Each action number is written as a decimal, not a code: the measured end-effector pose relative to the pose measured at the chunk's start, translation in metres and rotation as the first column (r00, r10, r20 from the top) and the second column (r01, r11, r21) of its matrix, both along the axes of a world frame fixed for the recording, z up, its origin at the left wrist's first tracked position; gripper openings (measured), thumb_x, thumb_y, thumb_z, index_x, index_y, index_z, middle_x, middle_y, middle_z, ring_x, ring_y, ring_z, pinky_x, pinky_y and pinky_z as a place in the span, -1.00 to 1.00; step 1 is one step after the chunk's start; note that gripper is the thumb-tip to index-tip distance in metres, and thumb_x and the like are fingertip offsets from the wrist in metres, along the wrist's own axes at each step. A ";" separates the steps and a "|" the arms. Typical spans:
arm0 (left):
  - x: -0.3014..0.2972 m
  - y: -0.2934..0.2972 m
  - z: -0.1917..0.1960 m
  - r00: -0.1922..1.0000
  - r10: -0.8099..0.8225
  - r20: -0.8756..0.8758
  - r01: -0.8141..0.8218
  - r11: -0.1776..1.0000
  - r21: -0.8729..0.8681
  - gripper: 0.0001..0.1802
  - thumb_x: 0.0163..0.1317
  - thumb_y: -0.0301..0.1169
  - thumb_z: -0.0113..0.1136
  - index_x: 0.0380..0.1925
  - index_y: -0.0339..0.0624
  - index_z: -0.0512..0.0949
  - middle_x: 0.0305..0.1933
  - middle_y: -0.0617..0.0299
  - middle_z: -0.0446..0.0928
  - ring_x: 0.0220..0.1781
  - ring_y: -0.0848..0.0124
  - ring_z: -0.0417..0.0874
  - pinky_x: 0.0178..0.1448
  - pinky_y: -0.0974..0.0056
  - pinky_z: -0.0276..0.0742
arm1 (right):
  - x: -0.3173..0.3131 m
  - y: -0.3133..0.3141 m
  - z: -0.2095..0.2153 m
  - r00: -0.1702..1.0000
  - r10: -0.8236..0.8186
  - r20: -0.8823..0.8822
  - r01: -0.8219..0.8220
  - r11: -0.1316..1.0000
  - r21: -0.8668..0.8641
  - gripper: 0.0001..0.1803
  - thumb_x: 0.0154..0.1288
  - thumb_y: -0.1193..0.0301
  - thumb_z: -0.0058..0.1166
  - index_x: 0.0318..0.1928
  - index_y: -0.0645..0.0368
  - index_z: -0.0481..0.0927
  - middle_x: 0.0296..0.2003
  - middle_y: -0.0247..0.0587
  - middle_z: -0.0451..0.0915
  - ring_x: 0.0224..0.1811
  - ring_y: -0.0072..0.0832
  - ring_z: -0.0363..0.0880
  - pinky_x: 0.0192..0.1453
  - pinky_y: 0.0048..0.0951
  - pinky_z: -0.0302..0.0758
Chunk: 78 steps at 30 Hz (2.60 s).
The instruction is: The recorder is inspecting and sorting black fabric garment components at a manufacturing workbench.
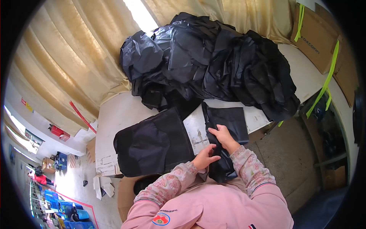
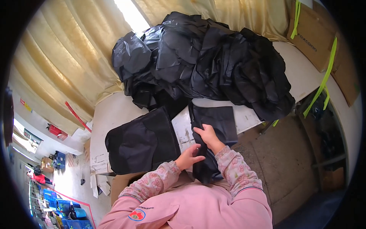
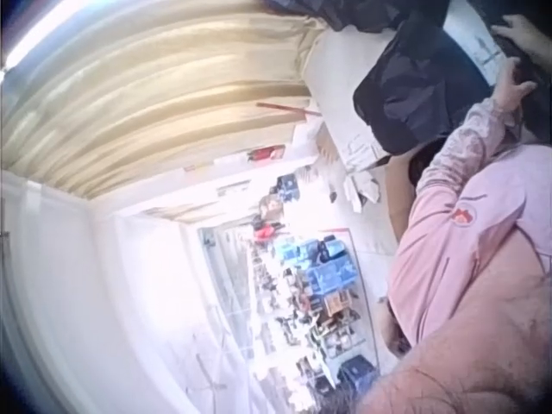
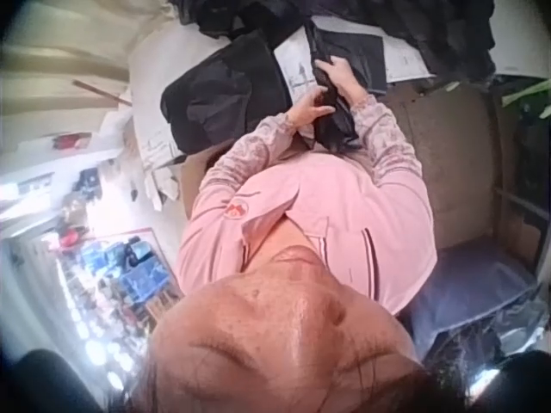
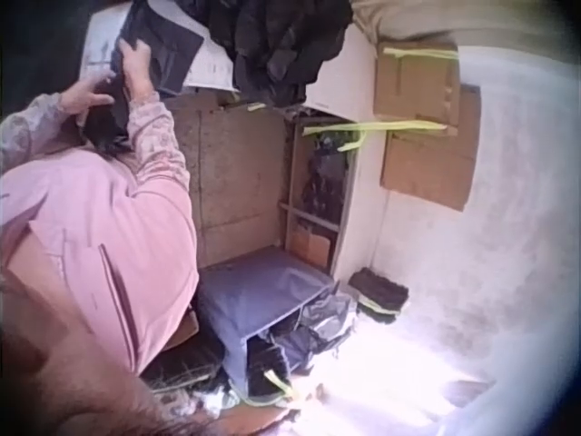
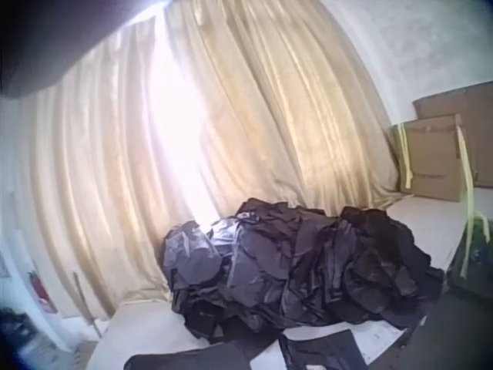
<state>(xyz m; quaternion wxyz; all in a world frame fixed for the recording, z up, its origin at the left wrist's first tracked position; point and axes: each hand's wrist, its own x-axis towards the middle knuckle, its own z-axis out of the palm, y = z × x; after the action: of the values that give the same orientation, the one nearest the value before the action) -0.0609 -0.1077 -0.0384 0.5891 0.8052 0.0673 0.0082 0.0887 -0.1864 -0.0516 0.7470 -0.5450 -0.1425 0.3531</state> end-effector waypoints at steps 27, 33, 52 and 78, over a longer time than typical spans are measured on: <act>-0.001 0.090 0.099 0.940 0.199 -0.278 -0.341 0.599 -0.725 -0.66 0.32 -0.26 0.17 -0.05 -0.28 0.55 -0.10 0.21 0.61 -0.09 0.36 0.62 0.07 0.26 0.55 | -0.026 -0.061 0.132 0.764 0.002 0.645 0.119 0.982 -0.144 -0.74 0.35 0.31 0.12 -0.39 0.26 0.51 -0.55 -0.44 0.40 -0.39 -0.71 0.32 -0.30 -0.56 0.35; -0.007 0.078 0.119 0.777 -0.586 -0.231 0.516 0.802 -0.300 -0.32 -0.06 -0.38 0.55 0.09 -0.37 0.48 0.03 0.24 0.59 0.04 0.50 0.54 0.19 0.38 0.43 | 0.029 -0.072 0.203 0.294 -0.385 0.875 0.396 0.882 0.255 -0.82 0.22 0.50 0.21 -0.48 0.28 0.52 -0.65 -0.32 0.44 -0.59 -0.67 0.36 -0.49 -0.59 0.30; -0.009 0.092 0.157 0.991 0.035 0.126 0.100 0.423 -0.901 -0.64 0.35 -0.37 0.07 0.08 -0.33 0.47 0.05 0.04 0.57 0.05 0.18 0.63 0.17 0.12 0.56 | -0.007 -0.062 0.215 0.491 0.140 0.860 -0.107 0.989 -0.100 -0.75 0.14 0.55 0.21 -0.14 0.24 0.58 -0.31 -0.32 0.60 -0.21 -0.58 0.53 -0.07 -0.54 0.43; 0.001 0.087 0.156 0.997 0.027 0.072 0.031 0.720 -0.694 -0.62 0.43 -0.25 0.01 0.14 -0.20 0.36 -0.14 0.25 0.51 -0.30 0.55 0.58 -0.28 0.41 0.57 | -0.036 -0.050 0.248 -0.003 0.084 0.996 0.050 0.995 -0.084 -0.70 0.03 0.35 0.33 -0.22 0.18 0.59 -0.42 -0.17 0.51 -0.38 -0.17 0.54 -0.33 -0.27 0.47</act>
<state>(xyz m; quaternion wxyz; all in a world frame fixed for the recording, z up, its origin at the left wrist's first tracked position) -0.0601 -0.0211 0.1174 0.8499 0.5252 0.0419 0.0131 0.0526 -0.2360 0.1964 0.3952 -0.6675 -0.6193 -0.1214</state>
